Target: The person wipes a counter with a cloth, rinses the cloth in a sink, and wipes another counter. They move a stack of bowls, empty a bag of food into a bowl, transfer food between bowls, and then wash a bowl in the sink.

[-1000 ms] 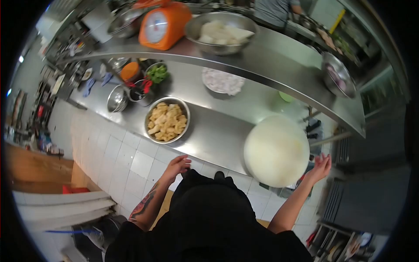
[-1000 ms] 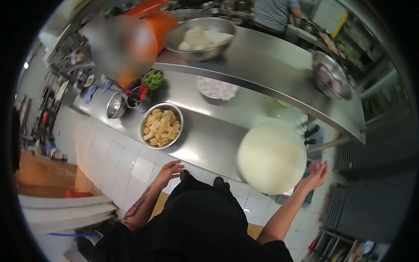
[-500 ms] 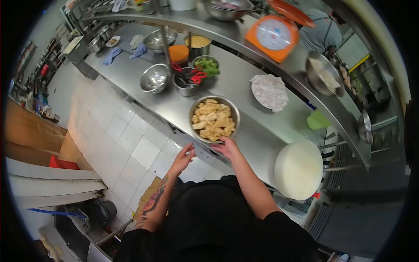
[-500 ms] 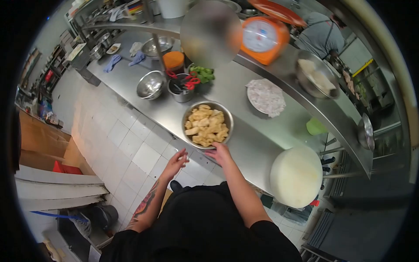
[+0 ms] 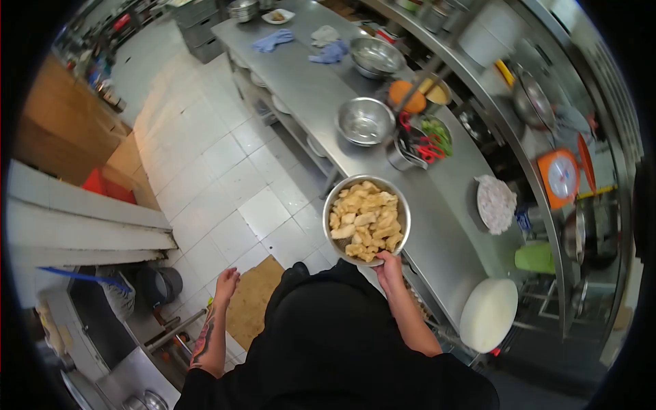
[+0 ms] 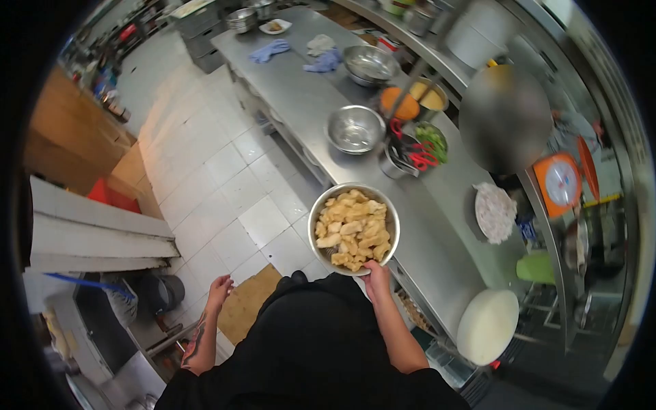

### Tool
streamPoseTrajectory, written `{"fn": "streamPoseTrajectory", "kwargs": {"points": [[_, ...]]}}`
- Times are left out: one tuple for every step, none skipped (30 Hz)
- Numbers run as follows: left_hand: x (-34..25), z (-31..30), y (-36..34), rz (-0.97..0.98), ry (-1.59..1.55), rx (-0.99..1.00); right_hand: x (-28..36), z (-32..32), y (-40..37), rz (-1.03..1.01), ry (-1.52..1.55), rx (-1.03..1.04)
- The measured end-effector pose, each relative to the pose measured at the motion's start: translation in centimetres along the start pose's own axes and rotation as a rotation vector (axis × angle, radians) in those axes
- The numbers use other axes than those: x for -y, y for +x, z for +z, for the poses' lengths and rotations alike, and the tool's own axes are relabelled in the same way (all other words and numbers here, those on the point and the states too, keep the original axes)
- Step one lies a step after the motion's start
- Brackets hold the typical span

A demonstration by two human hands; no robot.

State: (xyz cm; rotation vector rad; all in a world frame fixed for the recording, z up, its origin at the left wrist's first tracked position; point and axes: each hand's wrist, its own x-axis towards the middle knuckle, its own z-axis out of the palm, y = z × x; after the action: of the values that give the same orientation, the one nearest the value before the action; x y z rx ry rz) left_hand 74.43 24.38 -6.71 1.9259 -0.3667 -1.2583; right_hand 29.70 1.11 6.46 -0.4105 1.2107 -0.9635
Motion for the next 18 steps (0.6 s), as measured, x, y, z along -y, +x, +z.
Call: {"fn": "streamPoseTrajectory", "kwargs": {"points": [[-1.4,0.0,0.5,0.033,0.002,-0.007,-0.5,1.8,0.5,0.067,-0.039,0.064],[-3.2,0.7,0.9,0.064,0.005,-0.014,-1.3,3.4,1.6,0.111,-0.048,0.115],[-4.7,1.5,1.7,0.119,-0.009,-0.005,-2.2,5.0,2.8,0.127,-0.069,0.134],[-5.7,2.7,2.4,0.174,-0.024,0.002,-2.9,6.4,4.1,0.211,-0.056,0.201],[-5.6,3.4,3.9,0.282,0.012,0.014,-3.7,8.3,5.3,0.302,-0.042,0.264],[-5.6,4.2,5.5,0.392,0.05,0.025,-4.4,10.4,6.6,0.366,-0.069,0.313],[-8.0,4.9,5.2,0.408,0.075,0.061,-5.6,12.3,8.2,0.385,-0.092,0.331],[-10.5,5.3,4.3,0.422,0.1,0.1,-7.1,14.1,10.1,0.474,-0.062,0.355],[-11.7,5.2,3.9,0.407,0.087,0.077,-8.6,15.7,12.2,0.563,-0.029,0.374],[-12.7,5.0,3.9,0.374,0.151,0.134,-10.1,17.2,14.6,0.61,-0.051,0.375],[-12.8,4.9,4.4,0.344,0.21,0.196,-11.7,18.2,17.0,0.626,-0.073,0.379],[-12.3,4.3,4.8,0.35,0.236,0.183,-13.4,19.7,19.7,0.653,-0.075,0.338],[-11.3,3.6,5.5,0.326,0.228,0.165,-14.7,21.4,22.2,0.68,-0.078,0.297],[-9.5,2.7,6.2,0.3,0.233,0.116,-16.1,22.8,24.7,0.673,-0.09,0.276],[-7.6,1.6,6.6,0.271,0.238,0.069,-18.0,23.7,27.8,0.704,-0.107,0.274],[-6.3,0.2,6.4,0.122,0.153,0.024,-20.4,24.0,31.4,0.723,-0.065,0.224],[-4.5,-1.3,5.9,-0.026,0.067,-0.02,-22.2,24.8,34.4,0.739,-0.025,0.169],[1.6,-2.3,5.6,-0.051,-0.003,-0.14,-23.2,26.1,35.9,0.697,-0.055,0.134]]}}
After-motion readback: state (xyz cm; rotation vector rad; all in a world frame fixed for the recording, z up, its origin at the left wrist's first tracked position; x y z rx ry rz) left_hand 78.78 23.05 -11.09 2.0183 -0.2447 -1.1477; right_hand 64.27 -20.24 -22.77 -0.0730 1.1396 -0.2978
